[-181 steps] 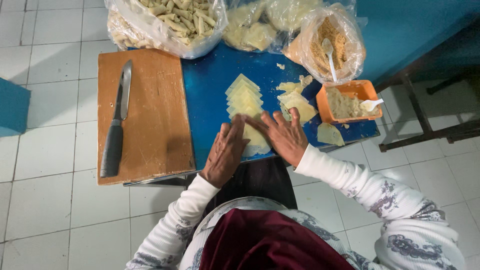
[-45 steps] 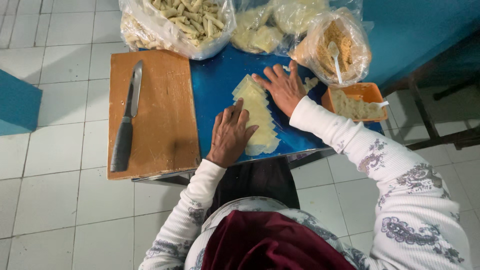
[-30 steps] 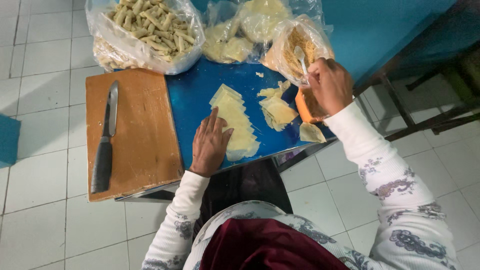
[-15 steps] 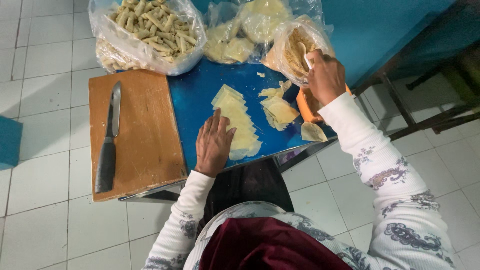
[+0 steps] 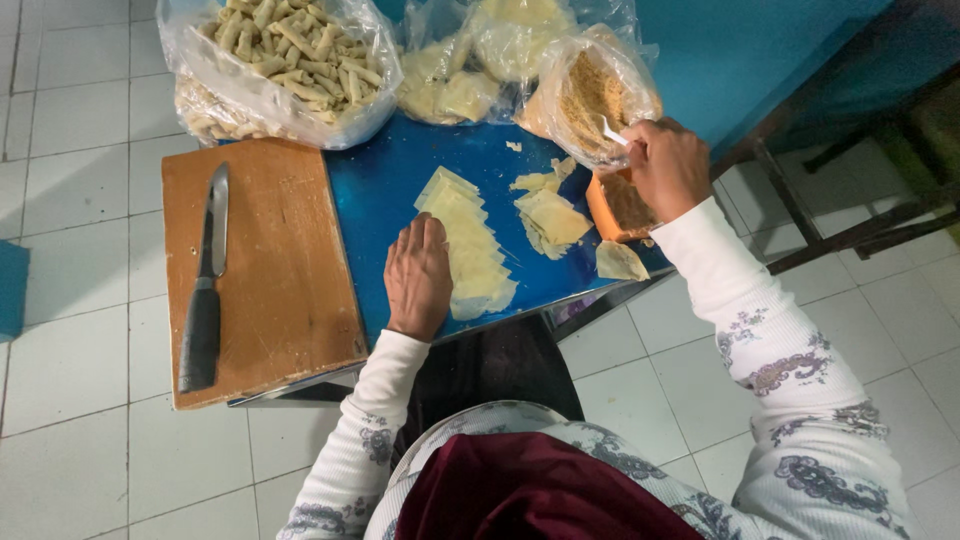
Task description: The person sits at a blue table and assembles thin triangular dough pieces into a stacked tree-shaped pattern, pressing each piece in place by hand. They occasionally scoop a light paste from an orange container with a plastic spoon and spread it onto the dough pieces while building the arrangement.
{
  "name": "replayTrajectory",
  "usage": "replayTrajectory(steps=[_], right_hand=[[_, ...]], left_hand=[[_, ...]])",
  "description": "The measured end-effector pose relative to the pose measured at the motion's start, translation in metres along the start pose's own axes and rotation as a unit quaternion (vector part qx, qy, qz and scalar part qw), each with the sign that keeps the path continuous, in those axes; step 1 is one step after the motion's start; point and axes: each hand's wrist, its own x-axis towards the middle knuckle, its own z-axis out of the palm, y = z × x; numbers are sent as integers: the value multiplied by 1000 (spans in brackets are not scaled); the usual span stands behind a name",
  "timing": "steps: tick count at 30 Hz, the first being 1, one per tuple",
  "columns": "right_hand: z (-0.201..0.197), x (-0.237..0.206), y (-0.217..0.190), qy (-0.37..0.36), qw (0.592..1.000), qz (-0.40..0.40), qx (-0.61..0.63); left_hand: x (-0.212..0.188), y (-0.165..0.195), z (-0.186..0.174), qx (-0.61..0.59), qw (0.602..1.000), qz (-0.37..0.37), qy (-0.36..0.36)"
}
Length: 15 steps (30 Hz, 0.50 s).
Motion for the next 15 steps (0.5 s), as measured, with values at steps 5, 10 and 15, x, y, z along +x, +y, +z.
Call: replayTrajectory(steps=[5,10,15], right_hand=[[3,-1,19,-24,985,68,155],[3,-5,34,-9,969,110,220],[-11,-12,31,-6,952,152,264]], left_hand=[[-14,2,-9,-35,996,49,71],[-43,15,-27,-11,998,-28,49],[-66,29,-37,-13,999,-39,32]])
